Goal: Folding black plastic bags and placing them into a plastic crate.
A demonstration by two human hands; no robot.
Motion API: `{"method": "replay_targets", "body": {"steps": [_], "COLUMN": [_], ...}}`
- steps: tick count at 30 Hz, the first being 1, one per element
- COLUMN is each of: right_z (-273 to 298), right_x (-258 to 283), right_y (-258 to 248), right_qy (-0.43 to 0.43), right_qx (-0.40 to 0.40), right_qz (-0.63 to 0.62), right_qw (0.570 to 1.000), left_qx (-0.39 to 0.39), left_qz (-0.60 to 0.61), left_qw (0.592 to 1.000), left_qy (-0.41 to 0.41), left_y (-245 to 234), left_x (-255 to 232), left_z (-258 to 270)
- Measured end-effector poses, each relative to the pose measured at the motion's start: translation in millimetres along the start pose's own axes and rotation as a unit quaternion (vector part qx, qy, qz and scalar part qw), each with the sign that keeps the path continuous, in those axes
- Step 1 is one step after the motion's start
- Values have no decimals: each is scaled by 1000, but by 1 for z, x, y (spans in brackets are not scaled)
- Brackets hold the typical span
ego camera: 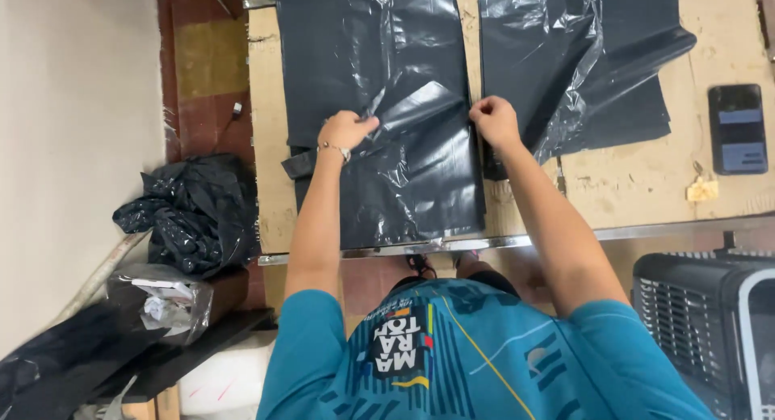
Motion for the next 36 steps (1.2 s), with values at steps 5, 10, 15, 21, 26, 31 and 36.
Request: {"method": "replay_targets", "body": {"steps": [5, 10, 15, 21, 26, 31, 36], "right_z": [9, 15, 26, 45, 44, 75, 74], "right_x": [29, 56, 100, 150, 155, 195, 229], "right_y": [0, 6, -4, -11, 2, -9, 3], "right_qy": [-20, -24, -257, -257, -265, -270, -296], "right_qx": [37, 172, 189, 215, 235, 306, 189], "right_qz": [-292, -447, 289, 272, 93, 118, 300], "right_qw": [956, 878, 902, 902, 931, 905, 887], "left_qx": [-204, -472, -463, -434, -389, -377, -418], "left_qz": [-167, -330, -307, -261, -73, 92, 76], "left_qw": [959, 745, 730, 836, 895, 888, 871], "left_qy": [102, 336, 398, 210, 203, 245, 246], "left_y": [44, 80, 116, 92, 77, 52, 6], "left_x": [-1, 0, 27, 14, 0, 12, -3], "left_z": [65, 111, 106, 106, 101, 88, 134]}}
Point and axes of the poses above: each hand's wrist, its own z-axis away from the middle knuckle, its own y-axis out of the palm, x = y × z, the point moved 3 cm from there along -z, towards the middle knuckle, and after that the axes turned 12 degrees about x, right-handed, at the moved point
